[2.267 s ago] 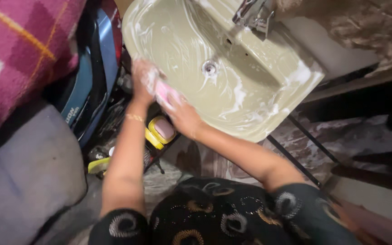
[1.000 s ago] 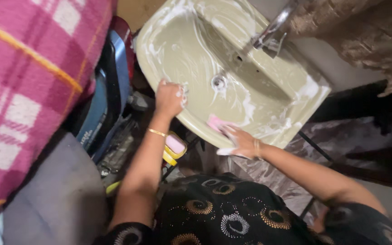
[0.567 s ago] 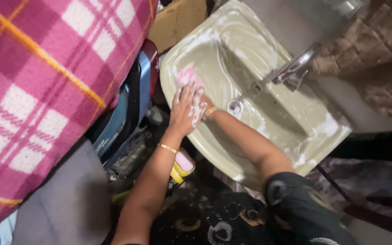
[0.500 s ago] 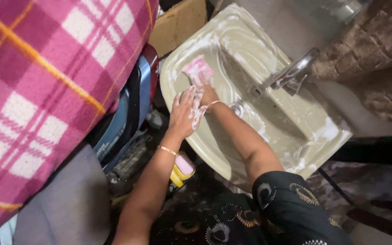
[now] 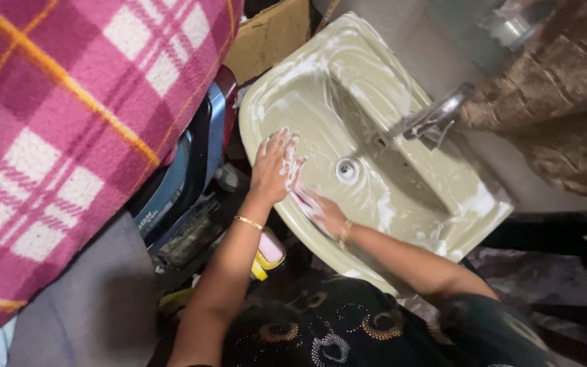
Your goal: The person scrubs a bathroom sink with a cloth and soap, then moves to a kitchen sink to wipe the basin and wash metal plates.
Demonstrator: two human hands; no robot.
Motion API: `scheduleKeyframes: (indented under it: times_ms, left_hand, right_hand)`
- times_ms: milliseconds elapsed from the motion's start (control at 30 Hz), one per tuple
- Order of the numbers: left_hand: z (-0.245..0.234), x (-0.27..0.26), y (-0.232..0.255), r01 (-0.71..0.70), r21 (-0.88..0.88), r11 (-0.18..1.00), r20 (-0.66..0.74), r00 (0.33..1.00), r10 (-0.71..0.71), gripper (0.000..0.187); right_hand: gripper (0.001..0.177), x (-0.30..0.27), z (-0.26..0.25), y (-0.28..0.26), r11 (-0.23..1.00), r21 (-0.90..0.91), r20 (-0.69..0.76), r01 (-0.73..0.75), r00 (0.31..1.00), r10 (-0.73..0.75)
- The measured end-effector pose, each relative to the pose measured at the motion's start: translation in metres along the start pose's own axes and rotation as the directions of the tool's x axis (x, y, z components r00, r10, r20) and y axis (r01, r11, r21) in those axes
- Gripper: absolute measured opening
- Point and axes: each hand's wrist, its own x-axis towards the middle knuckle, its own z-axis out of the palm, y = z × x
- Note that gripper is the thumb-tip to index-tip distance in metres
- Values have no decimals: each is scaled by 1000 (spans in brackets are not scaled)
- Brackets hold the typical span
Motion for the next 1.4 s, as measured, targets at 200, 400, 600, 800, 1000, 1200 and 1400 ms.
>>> scheduleKeyframes:
  times_ms: [200, 400, 600, 800, 1000, 1200, 1400]
  left_hand:
    - [-6, 6, 2, 19, 55, 998, -54, 998, -16, 66]
    - [-11, 5, 4, 34, 50, 998, 11, 999, -35, 63]
    - [-14, -1, 2, 41, 91, 995, 81, 996, -48, 63]
    - [-8, -1, -1, 14, 95, 995, 32, 999, -17, 67]
    - [-12, 5, 0, 62, 186, 980, -47, 997, -54, 78]
    - [-8, 5, 1, 75, 117, 990, -33, 997, -71, 85]
    - [-6, 7, 0, 64, 176, 982, 62, 995, -76, 82]
  right_hand:
    - [62, 227, -61, 23, 764, -615, -59, 197, 954, -294]
    - [71, 178, -125, 31, 738, -625, -376, -255, 927, 2]
    - [60, 43, -90, 3, 752, -545, -264, -370, 927, 265]
    - [61, 37, -8, -9, 979, -183, -63, 92, 992, -105]
    - [60, 244, 12, 28, 974, -227, -383, -11, 920, -79]
    - [54, 292, -109, 82, 570, -662, -653, -487, 748, -120]
    - [43, 161, -244, 71, 474, -700, -624, -534, 780, -42]
